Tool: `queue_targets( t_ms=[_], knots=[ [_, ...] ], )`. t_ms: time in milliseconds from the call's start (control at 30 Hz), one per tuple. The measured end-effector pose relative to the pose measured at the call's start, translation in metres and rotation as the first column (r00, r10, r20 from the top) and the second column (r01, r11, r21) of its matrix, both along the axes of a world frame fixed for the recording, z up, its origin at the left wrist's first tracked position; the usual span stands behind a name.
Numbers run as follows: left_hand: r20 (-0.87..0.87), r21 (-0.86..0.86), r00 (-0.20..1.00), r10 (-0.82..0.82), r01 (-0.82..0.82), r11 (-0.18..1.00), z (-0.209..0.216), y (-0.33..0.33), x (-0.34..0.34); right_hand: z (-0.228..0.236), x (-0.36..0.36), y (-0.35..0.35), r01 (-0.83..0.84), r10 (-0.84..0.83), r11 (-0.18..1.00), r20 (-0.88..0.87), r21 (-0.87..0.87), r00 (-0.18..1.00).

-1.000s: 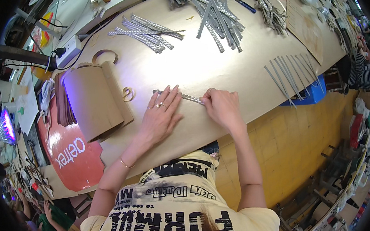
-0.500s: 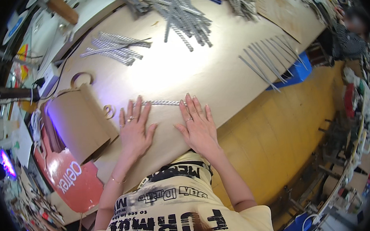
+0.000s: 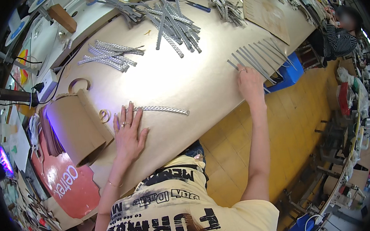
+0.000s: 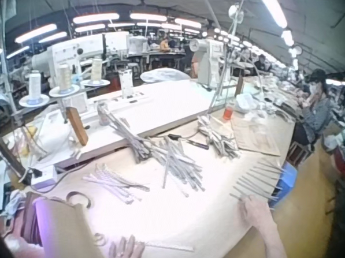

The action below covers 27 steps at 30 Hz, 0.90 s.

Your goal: The person repeatedly picks up a braided cord and a thin strip, aligns them on the table, and secures the strip to the cord end. The person places the finished units aside and repeats the process with new pieces.

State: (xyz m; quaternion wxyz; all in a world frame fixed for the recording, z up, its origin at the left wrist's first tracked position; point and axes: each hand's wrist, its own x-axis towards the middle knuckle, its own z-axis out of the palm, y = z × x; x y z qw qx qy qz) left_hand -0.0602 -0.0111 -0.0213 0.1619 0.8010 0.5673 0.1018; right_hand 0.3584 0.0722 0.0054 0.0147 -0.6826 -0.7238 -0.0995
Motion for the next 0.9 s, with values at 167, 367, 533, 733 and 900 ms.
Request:
queue_targets(
  t_ms=[167,367,533,733,900],
  knots=[
    [-0.005,0.02,1.0,-0.012,0.012,1.0,-0.002,-0.001,0.0,0.004,0.008,0.014,-0.05,0.061,0.993,0.105,-0.102,0.993],
    [0.022,0.024,1.0,-0.004,0.004,1.0,-0.002,-0.001,0.0,0.025,-0.004,0.023,-0.084,0.087,0.996,0.115,-0.038,0.989],
    [0.05,0.078,0.998,0.036,-0.04,0.996,-0.004,-0.003,0.0,0.067,-0.036,-0.001,0.199,-0.204,0.979,-0.245,-0.046,0.948],
    [0.458,0.299,0.887,-0.063,-0.087,0.95,0.022,-0.023,0.014,0.065,-0.114,-0.046,-0.233,-0.478,0.842,-0.873,-0.487,0.095],
    [0.823,-0.384,0.411,0.392,-0.105,0.917,0.046,-0.03,0.035,0.048,-0.189,-0.081,-0.269,-0.38,0.861,-0.897,-0.432,0.224]
  ],
)
